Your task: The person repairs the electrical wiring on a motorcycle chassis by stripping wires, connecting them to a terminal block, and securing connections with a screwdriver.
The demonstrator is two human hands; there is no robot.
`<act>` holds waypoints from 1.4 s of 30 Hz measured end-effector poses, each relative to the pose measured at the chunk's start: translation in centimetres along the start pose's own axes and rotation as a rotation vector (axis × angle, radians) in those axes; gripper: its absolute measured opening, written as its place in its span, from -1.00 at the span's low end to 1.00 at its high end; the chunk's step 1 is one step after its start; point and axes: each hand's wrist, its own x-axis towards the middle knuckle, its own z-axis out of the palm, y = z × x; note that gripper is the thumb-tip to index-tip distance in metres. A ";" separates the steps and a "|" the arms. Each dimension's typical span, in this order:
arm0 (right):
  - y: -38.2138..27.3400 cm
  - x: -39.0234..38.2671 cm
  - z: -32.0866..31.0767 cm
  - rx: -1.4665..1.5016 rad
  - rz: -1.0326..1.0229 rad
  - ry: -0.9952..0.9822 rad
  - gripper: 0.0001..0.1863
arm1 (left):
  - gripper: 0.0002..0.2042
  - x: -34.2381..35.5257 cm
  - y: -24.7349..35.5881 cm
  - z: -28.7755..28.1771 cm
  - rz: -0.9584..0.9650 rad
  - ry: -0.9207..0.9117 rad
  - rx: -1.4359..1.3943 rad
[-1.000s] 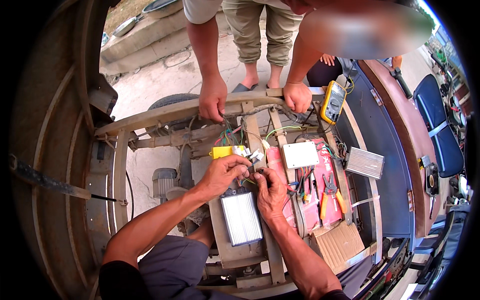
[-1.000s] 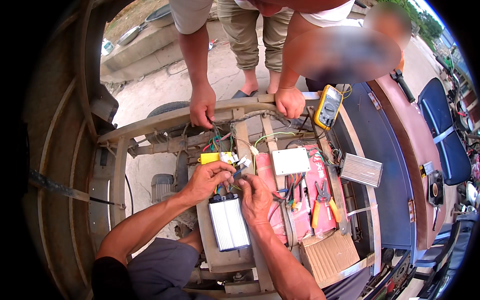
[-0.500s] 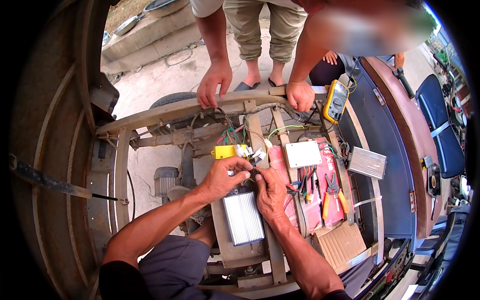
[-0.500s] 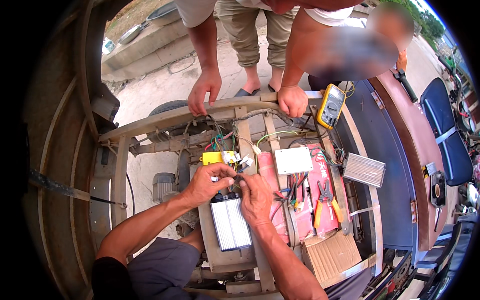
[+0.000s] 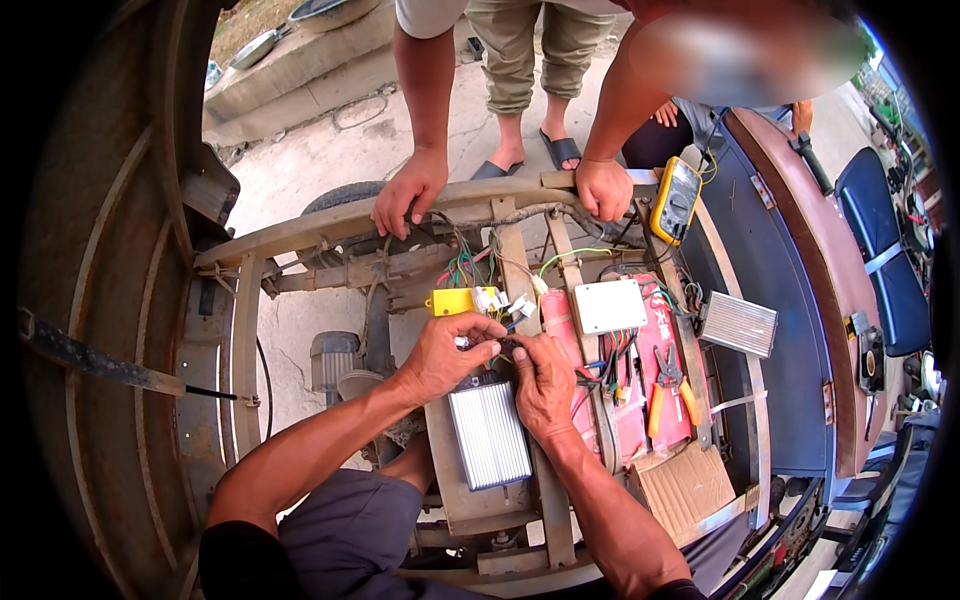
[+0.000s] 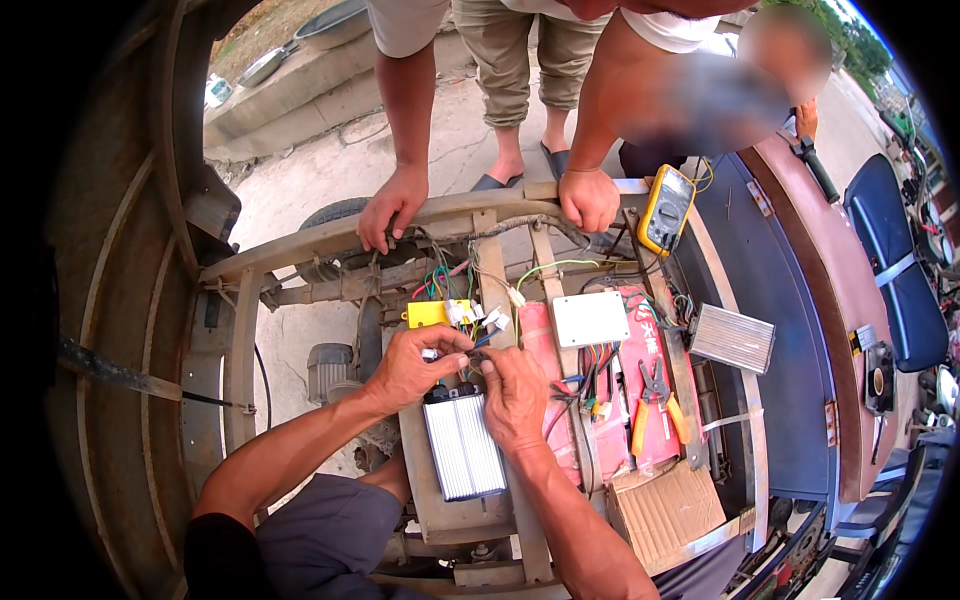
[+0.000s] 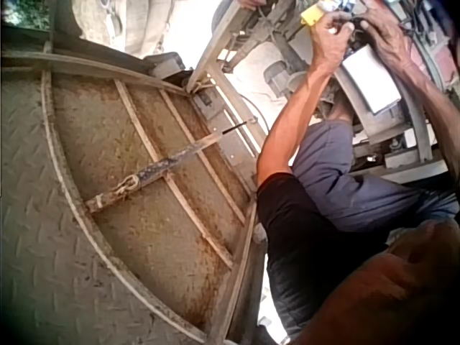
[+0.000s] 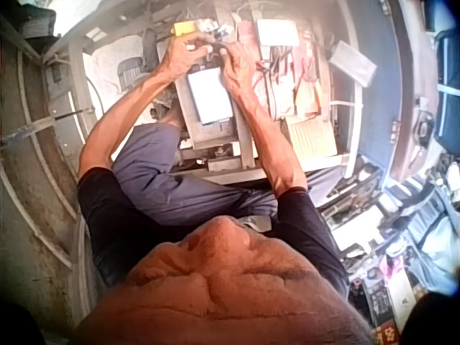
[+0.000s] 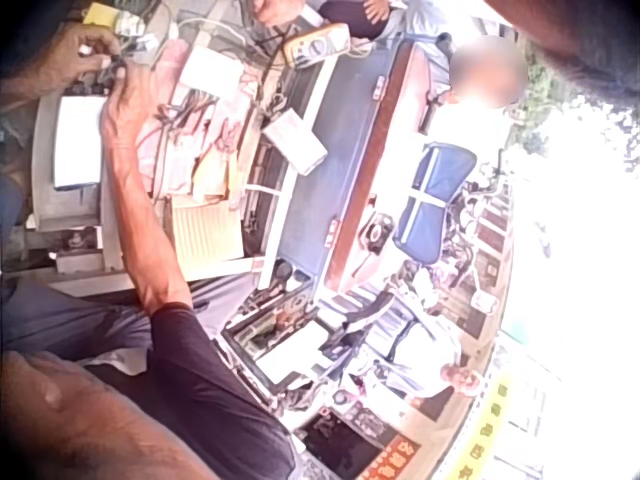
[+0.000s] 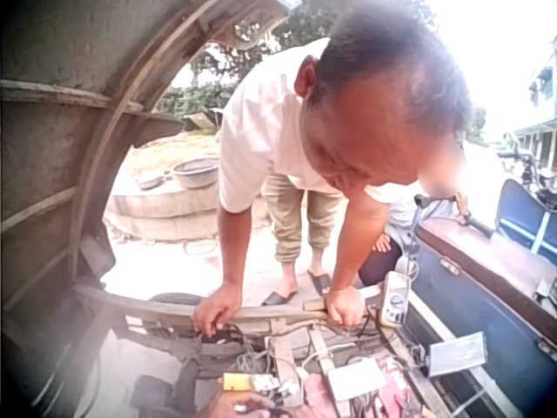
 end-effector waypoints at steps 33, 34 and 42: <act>1.6 -0.5 -0.6 0.722 0.532 0.286 -0.75 | -0.90 0.6 -2.2 -1.5 -0.298 0.127 -0.775; 1.8 -0.7 -0.5 0.702 0.523 0.292 -0.75 | -0.90 0.6 -2.4 -1.5 -0.293 0.117 -0.775; 0.6 -0.9 -0.2 0.631 0.390 0.286 -0.73 | -0.89 0.5 -2.3 -1.4 -0.276 0.141 -0.748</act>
